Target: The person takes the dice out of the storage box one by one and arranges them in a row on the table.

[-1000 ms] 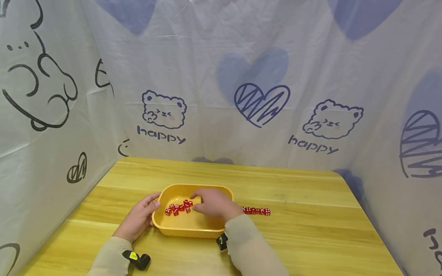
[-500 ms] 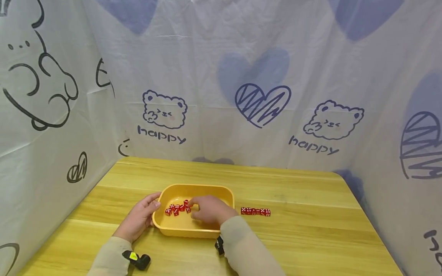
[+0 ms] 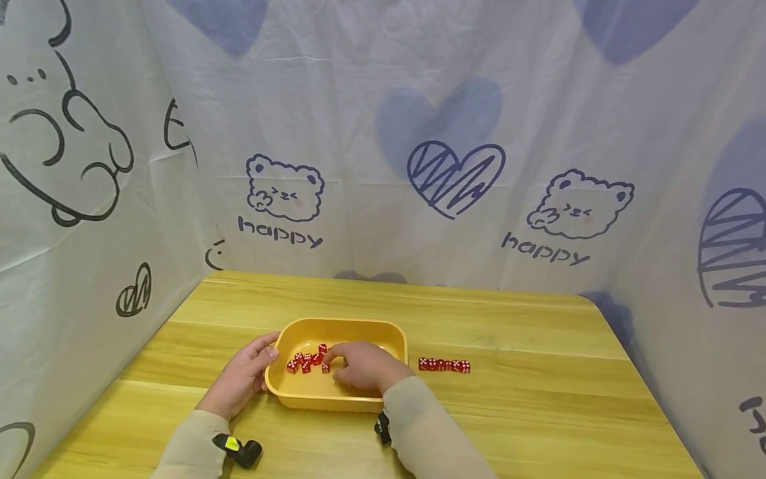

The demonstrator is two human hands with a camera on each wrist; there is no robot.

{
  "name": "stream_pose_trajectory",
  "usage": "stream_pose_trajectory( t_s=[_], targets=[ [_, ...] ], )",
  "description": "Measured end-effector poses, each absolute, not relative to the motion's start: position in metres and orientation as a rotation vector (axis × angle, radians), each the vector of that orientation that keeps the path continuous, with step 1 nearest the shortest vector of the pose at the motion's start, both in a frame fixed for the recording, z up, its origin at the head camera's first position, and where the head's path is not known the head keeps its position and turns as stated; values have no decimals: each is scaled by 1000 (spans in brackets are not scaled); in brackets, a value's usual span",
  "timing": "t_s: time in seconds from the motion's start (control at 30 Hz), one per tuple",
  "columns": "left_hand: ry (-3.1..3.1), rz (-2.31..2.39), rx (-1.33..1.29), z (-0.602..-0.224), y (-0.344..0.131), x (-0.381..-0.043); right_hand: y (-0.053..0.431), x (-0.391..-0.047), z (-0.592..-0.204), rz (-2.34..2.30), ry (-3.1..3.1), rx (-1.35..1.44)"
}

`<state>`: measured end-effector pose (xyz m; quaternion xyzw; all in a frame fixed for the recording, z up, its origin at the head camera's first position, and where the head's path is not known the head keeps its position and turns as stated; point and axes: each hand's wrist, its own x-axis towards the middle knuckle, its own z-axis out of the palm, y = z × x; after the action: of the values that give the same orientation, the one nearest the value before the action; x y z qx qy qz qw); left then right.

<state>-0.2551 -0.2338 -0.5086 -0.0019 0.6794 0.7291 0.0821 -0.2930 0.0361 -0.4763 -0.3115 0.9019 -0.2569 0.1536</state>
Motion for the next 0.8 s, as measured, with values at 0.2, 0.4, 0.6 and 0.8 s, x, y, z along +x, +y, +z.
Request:
stream_pose_trajectory(
  t_s=[0.2, 0.4, 0.6, 0.8],
  targets=[
    [2036, 2180, -9, -508, -233, -255, 33, -292, -474, -674, 2574, -971],
    [2035, 2179, -7, -508, -234, -256, 31, -291, -474, -657, 2558, -1029],
    [2032, 2180, -3, -508, -235, -256, 31, -291, -472, -691, 2519, -1051],
    [2035, 2178, 7, -509, -233, -256, 33, -291, -475, -694, 2517, -1059]
  ],
)
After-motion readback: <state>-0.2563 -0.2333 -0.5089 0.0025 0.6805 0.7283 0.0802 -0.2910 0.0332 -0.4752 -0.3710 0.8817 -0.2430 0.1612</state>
